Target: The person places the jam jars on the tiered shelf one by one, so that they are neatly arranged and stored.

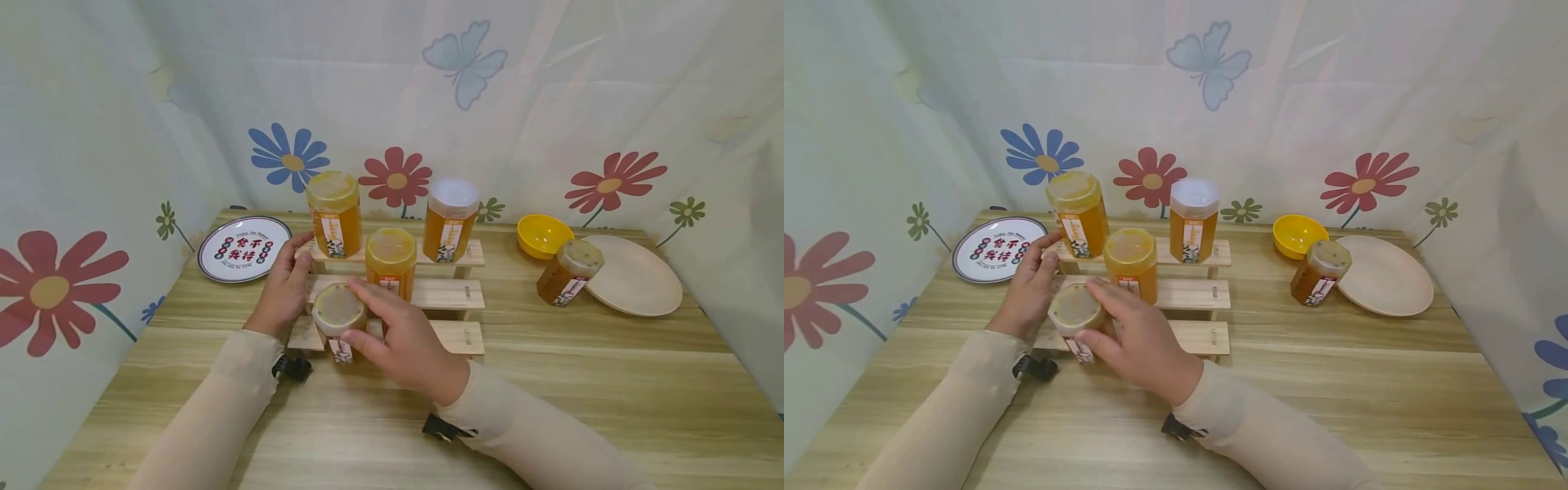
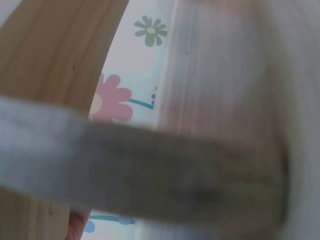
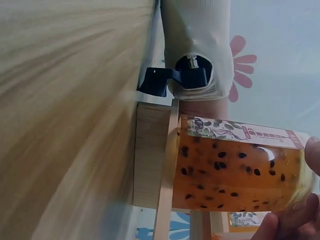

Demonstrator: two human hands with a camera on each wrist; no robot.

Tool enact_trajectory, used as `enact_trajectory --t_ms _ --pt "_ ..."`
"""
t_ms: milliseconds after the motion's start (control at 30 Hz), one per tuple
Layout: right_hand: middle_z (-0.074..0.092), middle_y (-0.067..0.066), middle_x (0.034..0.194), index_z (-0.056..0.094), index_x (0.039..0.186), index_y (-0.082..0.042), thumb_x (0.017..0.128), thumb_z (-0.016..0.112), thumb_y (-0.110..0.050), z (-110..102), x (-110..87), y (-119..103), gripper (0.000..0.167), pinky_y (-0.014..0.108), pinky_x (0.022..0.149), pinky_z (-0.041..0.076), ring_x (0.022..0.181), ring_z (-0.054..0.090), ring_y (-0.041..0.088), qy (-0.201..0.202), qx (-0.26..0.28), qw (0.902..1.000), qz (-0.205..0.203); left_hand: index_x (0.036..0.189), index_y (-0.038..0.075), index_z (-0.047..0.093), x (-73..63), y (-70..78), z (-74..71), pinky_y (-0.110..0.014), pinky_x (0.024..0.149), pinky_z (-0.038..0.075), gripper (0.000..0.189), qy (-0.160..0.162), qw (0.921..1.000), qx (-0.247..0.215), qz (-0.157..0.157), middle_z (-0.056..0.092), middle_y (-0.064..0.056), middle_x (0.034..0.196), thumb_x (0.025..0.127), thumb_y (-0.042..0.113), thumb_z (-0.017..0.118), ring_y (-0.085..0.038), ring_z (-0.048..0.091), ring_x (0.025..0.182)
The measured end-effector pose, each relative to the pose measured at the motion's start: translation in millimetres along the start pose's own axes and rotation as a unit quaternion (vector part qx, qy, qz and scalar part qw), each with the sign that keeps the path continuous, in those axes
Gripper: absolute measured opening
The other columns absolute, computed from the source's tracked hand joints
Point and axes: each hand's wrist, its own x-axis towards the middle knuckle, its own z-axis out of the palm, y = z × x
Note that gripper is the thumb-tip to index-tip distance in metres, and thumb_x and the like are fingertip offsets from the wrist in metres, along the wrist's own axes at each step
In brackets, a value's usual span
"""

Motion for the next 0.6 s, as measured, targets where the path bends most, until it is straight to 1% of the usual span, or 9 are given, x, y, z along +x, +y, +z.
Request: enact_trajectory --t_ms 167,367,467,600 --pt "0.048 0.004 0.162 0.045 0.161 -0.009 0.097 0.078 -0.029 2.3 1.1 0.3 0.074 0.039 0.120 0.041 0.149 0.045 0.015 -0.009 0.007 0.9997 0.019 0.161 0.017 0.038 0.6 -1.7 0.1 -0.050 0.124 0.032 0.047 0.002 1.0000 0.000 0.001 0.038 -0.009 0.166 0.116 0.030 0.039 -0.026 0.043 0.145" --pt "0.048 0.000 0.163 0.042 0.162 -0.015 0.098 0.078 -0.030 5.3 3.6 1.8 0.075 0.038 0.121 0.041 0.149 0.044 0.011 -0.010 0.002 0.9997 0.024 0.161 0.017 0.039 1.2 -4.1 -0.3 -0.047 0.121 0.036 0.047 0.001 1.0000 -0.003 0.001 0.041 -0.009 0.163 0.116 0.031 0.039 -0.026 0.048 0.140" --pt "0.047 0.000 0.163 0.042 0.163 -0.015 0.098 0.077 -0.029 6.7 4.4 3.4 0.075 0.037 0.121 0.040 0.149 0.043 0.009 -0.010 0.003 0.9997 0.024 0.160 0.018 0.039 1.9 -5.3 0.0 -0.047 0.121 0.038 0.047 0.001 1.0000 -0.003 0.003 0.043 -0.011 0.162 0.116 0.032 0.038 -0.026 0.049 0.140" --pt "0.048 0.000 0.162 0.042 0.162 -0.014 0.099 0.077 -0.027 7.7 5.3 5.2 0.073 0.040 0.119 0.043 0.147 0.046 0.010 -0.007 0.001 0.9997 0.022 0.160 0.020 0.039 2.2 -5.5 0.4 -0.045 0.120 0.039 0.047 0.000 0.9999 -0.011 0.000 0.045 -0.013 0.159 0.116 0.033 0.038 -0.026 0.050 0.139"
